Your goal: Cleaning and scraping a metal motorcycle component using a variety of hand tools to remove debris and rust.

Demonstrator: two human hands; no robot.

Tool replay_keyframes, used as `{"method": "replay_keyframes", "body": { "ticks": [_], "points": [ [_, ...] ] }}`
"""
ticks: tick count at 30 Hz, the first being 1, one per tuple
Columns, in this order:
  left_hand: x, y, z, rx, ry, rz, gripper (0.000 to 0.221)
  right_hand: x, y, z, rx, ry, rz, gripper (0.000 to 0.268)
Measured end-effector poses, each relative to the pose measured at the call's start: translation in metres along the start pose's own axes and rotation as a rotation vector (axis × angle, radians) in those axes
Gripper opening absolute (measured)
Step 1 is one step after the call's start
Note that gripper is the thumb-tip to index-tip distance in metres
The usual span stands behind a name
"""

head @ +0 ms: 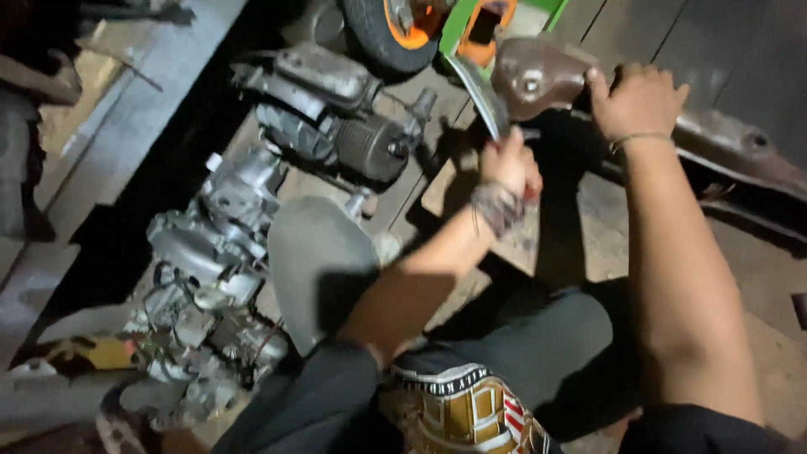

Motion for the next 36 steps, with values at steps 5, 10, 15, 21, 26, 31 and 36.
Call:
{"method": "replay_keyframes", "body": {
  "ticks": [5, 10, 15, 21, 26, 31, 36],
  "points": [
    [-0.015, 0.034, -0.009, -0.034, -0.011, 0.159, 0.042, -0.005, 0.003, -0.002, 0.02, 0.009, -0.013, 0.077],
    [-0.013, -0.03, -0.01, 0.081, 0.038, 0.086, 0.027, -0.012, 0.002, -0.016, -0.028, 0.008, 0.024, 0.075],
    [-0.028, -0.003, -0.027, 0.06, -0.161, 0.11, 0.021, -0.017, 0.005, -0.018, 0.07, 0.085, 0.058, 0.068],
    [-0.035, -0.021, -0.03, 0.146, -0.229, 0.156, 0.019, -0.026, 0.008, -0.033, -0.009, 0.068, 0.117, 0.069],
    [-0.045, -0.045, -0.041, 0.151, -0.39, 0.199, 0.023, -0.023, 0.004, -0.025, -0.066, 0.074, 0.137, 0.071],
    [-0.052, -0.021, -0.041, -0.062, -0.161, -0.04, 0.029, -0.015, 0.011, -0.014, 0.053, 0.036, 0.057, 0.069],
    [-0.074, 0.018, -0.074, 0.116, -0.171, -0.076, 0.021, -0.01, 0.008, -0.017, 0.023, 0.009, 0.008, 0.07]
  ]
}}
Point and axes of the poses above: each hand's wrist, its own y-axis away from the middle knuckle, its own z-axis out of the palm, x = y × z, the point moved 1 cm from there along -y, towards the middle knuckle, and after that the axes turned 14 degrees about x, right-handed, at the moved point
